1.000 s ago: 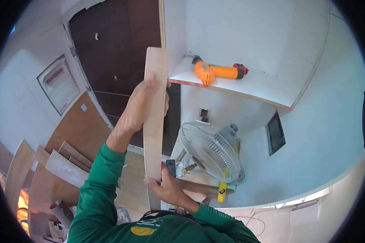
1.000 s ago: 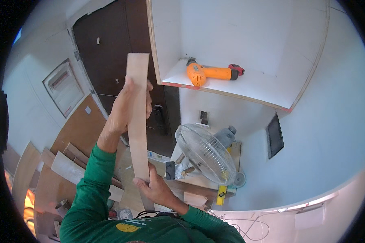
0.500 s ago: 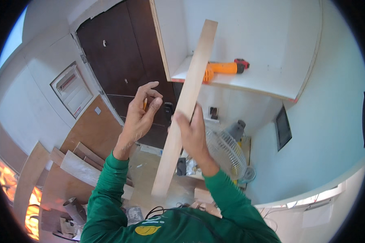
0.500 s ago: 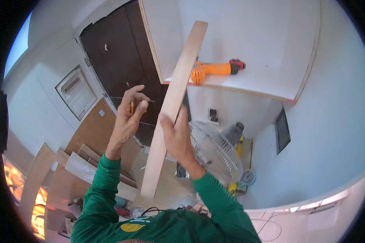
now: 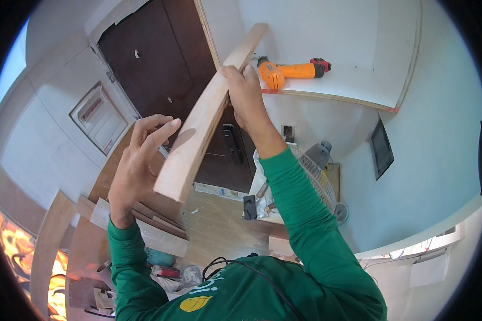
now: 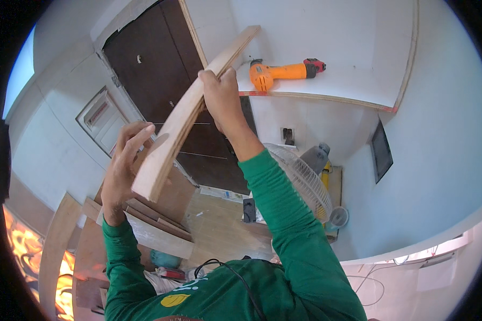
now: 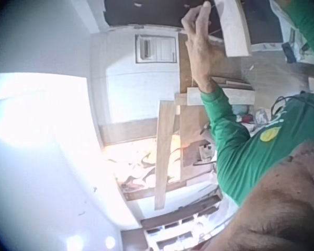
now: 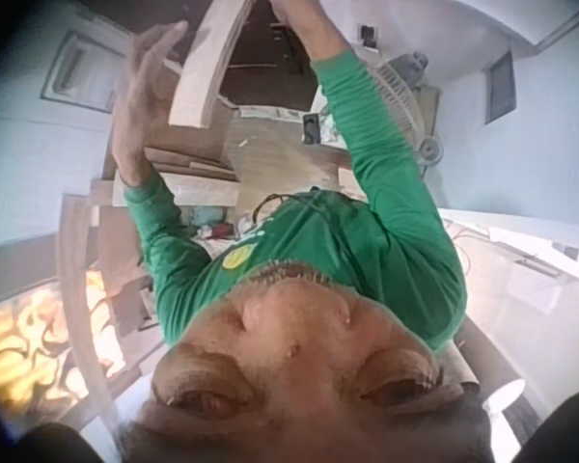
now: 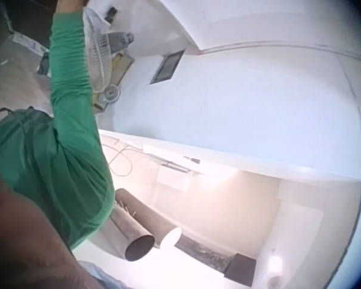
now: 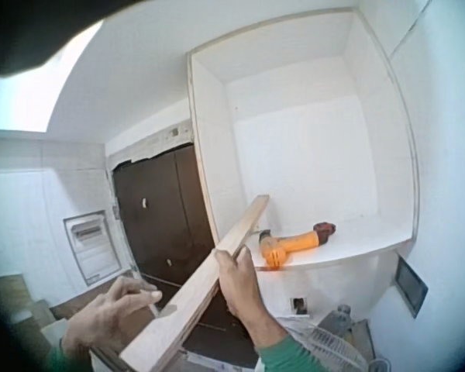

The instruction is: The person positions a wooden trim piece against a wall-mounted cabinet, marks alignment points with a pencil, and uses a spirit level to draw a horizontal reference line on the wall. The person handles the trim, pencil, and level throughout the sequence.

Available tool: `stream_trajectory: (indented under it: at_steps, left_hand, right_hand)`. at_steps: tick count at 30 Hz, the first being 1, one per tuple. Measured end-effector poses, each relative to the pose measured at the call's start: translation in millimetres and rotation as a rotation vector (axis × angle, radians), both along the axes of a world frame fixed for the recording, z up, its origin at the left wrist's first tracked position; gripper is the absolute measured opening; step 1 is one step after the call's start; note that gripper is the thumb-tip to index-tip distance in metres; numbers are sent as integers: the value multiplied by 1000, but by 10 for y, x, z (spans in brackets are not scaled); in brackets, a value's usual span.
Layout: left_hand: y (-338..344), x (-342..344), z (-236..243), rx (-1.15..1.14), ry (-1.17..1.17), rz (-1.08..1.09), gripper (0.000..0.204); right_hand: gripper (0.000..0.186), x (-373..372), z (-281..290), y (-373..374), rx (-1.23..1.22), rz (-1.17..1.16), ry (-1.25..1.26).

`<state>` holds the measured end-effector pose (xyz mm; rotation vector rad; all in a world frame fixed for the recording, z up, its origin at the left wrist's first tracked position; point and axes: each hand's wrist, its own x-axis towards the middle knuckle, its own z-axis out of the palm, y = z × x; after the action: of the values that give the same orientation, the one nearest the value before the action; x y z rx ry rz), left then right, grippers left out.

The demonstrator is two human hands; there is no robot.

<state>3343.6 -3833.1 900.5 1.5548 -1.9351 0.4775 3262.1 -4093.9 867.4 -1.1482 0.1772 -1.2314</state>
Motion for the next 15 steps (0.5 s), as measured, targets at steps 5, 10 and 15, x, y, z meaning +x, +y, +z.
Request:
stream_trajectory:
  at_steps: [5, 10, 15]
  left_hand:
    - [-65, -101, -15, -372, -100, -125, 88]
    - [60, -44, 117, -531, -35, -71, 56]
    - [172, -25, 38, -508, -261, 4, 45]
  right_hand:
    - [27, 25, 370, 57, 6, 76, -47]
    - [31, 126, 556, -37, -11, 101, -4]
    - [33, 36, 384, 45, -48, 117, 60]
